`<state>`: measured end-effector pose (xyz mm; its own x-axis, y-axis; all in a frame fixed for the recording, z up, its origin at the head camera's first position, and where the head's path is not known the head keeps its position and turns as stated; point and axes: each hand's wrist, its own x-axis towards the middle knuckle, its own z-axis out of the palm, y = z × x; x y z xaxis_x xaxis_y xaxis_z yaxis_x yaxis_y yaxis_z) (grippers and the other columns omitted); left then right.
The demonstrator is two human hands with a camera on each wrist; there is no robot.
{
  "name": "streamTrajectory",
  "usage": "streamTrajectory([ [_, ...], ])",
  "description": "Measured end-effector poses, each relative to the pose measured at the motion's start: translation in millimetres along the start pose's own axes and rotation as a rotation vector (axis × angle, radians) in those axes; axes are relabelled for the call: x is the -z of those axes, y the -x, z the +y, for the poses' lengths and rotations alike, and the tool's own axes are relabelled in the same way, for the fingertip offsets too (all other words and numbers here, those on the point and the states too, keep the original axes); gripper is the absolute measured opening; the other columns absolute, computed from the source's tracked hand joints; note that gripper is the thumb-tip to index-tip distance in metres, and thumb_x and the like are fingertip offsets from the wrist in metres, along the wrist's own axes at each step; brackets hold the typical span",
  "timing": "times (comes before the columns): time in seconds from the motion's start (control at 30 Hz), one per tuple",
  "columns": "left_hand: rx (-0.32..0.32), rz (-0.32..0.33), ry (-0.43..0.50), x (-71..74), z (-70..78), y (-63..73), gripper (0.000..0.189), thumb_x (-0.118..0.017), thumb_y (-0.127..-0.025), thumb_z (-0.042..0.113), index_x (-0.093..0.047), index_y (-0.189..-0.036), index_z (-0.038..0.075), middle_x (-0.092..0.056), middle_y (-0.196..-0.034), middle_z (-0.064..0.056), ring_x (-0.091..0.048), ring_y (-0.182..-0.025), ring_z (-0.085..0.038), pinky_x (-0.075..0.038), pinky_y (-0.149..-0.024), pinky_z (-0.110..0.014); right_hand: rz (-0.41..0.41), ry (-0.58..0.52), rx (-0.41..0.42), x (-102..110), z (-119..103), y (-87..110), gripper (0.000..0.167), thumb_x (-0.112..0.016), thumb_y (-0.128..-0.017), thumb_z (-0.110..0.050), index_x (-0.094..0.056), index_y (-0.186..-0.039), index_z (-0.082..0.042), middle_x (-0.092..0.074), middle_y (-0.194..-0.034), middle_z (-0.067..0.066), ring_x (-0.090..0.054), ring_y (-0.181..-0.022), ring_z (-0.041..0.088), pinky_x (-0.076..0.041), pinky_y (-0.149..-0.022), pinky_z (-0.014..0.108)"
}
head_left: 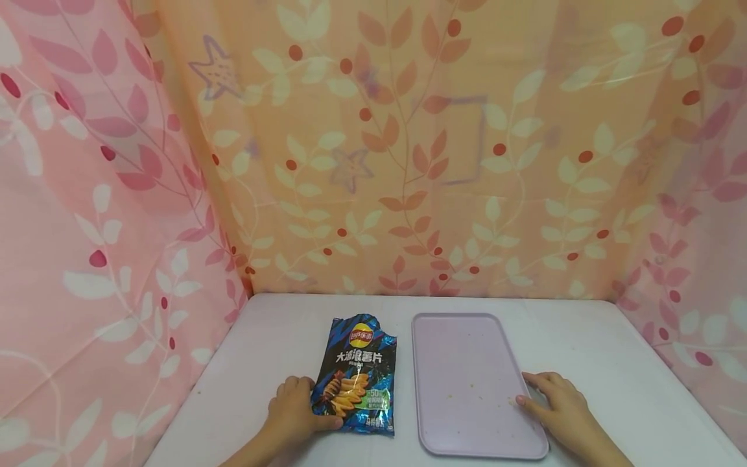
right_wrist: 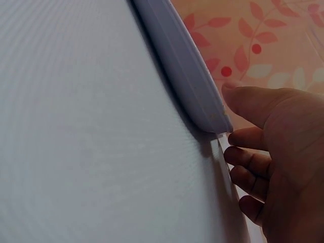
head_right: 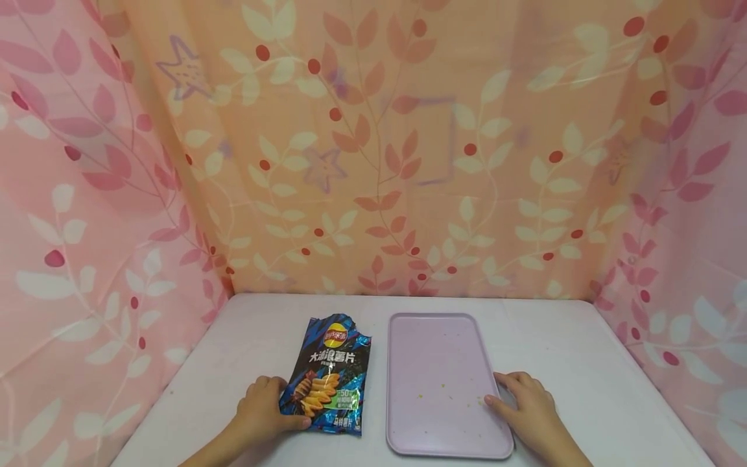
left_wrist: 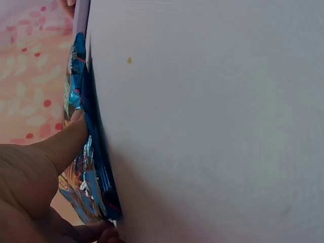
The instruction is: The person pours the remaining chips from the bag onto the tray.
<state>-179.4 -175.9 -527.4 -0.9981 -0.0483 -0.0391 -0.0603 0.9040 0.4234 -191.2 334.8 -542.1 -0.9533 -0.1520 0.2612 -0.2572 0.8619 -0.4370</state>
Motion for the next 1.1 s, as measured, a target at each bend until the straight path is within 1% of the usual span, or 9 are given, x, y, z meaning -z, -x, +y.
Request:
streamTrajectory([
  [0.13,0.01,-0.017,-0.001,-2.2,4.7,0.8,0.104,-0.094,-0.053,0.064,-0.057,-0.121,-0.007,-0.052,-0.097,-0.01,-0.049,-0.092,-0.026,-0.05,-0.084,-0.052,0.0,-0.001,0.002,0,1,-0.6,0.056,-0.076,-0.091,-0.042,-0.067,-0.129,-0.002,-0.066,-0.117,0.016,-0.061,-0.108,0.042,-0.044,-0.083,0.066],
  [0.27,0.033,-0.02,0.02,-1.9,10.3,0.0,0.106,-0.098,-0.053,0.054,-0.054,-0.124,-0.011,-0.054,-0.098,-0.015,-0.055,-0.092,-0.03,-0.052,-0.087,-0.055,0.006,0.003,0.004,-1,1,-0.9,0.056,-0.076,-0.091,-0.042,-0.068,-0.129,-0.002,-0.066,-0.117,0.015,-0.061,-0.107,0.042,-0.045,-0.083,0.065],
  [0.37,0.064,-0.032,0.081,-1.9,11.4,-2.0,0.107,-0.1,-0.052,0.048,-0.052,-0.127,-0.011,-0.06,-0.105,-0.019,-0.062,-0.099,-0.035,-0.052,-0.092,-0.058,0.003,0.002,0.004,-1,2,-1.5,0.056,-0.076,-0.091,-0.042,-0.067,-0.129,-0.001,-0.066,-0.117,0.016,-0.061,-0.107,0.042,-0.045,-0.082,0.065],
  [0.5,0.073,-0.043,0.178,-3.1,7.9,-4.3,0.102,-0.102,-0.052,0.04,-0.052,-0.126,-0.009,-0.066,-0.111,-0.02,-0.064,-0.107,-0.038,-0.051,-0.095,-0.059,0.001,-0.003,0.002,0,0,-0.2,0.056,-0.075,-0.092,-0.042,-0.067,-0.129,-0.001,-0.065,-0.117,0.016,-0.061,-0.108,0.042,-0.045,-0.083,0.066],
  [0.73,0.036,-0.025,0.268,-4.9,-0.8,-6.8,0.089,-0.1,-0.057,0.036,-0.051,-0.121,0.0,-0.068,-0.113,-0.016,-0.065,-0.106,-0.034,-0.051,-0.092,-0.057,0.007,-0.01,-0.002,3,-4,1.6,0.056,-0.074,-0.093,-0.042,-0.067,-0.13,-0.001,-0.064,-0.119,0.016,-0.059,-0.11,0.042,-0.043,-0.085,0.066],
  [0.87,0.026,-0.019,0.304,-7.6,-3.9,-8.7,0.088,-0.1,-0.057,0.036,-0.051,-0.122,0.003,-0.068,-0.116,-0.015,-0.064,-0.109,-0.033,-0.05,-0.094,-0.059,-0.001,-0.009,-0.014,3,-3,1.3,0.057,-0.074,-0.093,-0.044,-0.066,-0.13,-0.001,-0.064,-0.12,0.016,-0.059,-0.11,0.042,-0.043,-0.086,0.067],
  [1.0,0.013,-0.038,0.374,-9.9,-6.8,-11.2,0.087,-0.098,-0.06,0.033,-0.049,-0.126,0.005,-0.067,-0.121,-0.014,-0.062,-0.113,-0.033,-0.047,-0.099,-0.062,-0.005,-0.006,-0.026,3,-3,2.4,0.058,-0.074,-0.093,-0.045,-0.066,-0.13,-0.002,-0.064,-0.12,0.016,-0.059,-0.111,0.042,-0.043,-0.087,0.066],
  [1.1,-0.018,-0.068,0.45,-8.9,-8.4,-13.0,0.082,-0.097,-0.064,0.029,-0.047,-0.126,0.007,-0.066,-0.122,-0.012,-0.061,-0.114,-0.031,-0.045,-0.102,-0.062,0.0,-0.005,-0.022,3,-2,3.2,0.057,-0.074,-0.092,-0.044,-0.066,-0.13,-0.002,-0.064,-0.12,0.015,-0.059,-0.111,0.042,-0.043,-0.086,0.066],
])
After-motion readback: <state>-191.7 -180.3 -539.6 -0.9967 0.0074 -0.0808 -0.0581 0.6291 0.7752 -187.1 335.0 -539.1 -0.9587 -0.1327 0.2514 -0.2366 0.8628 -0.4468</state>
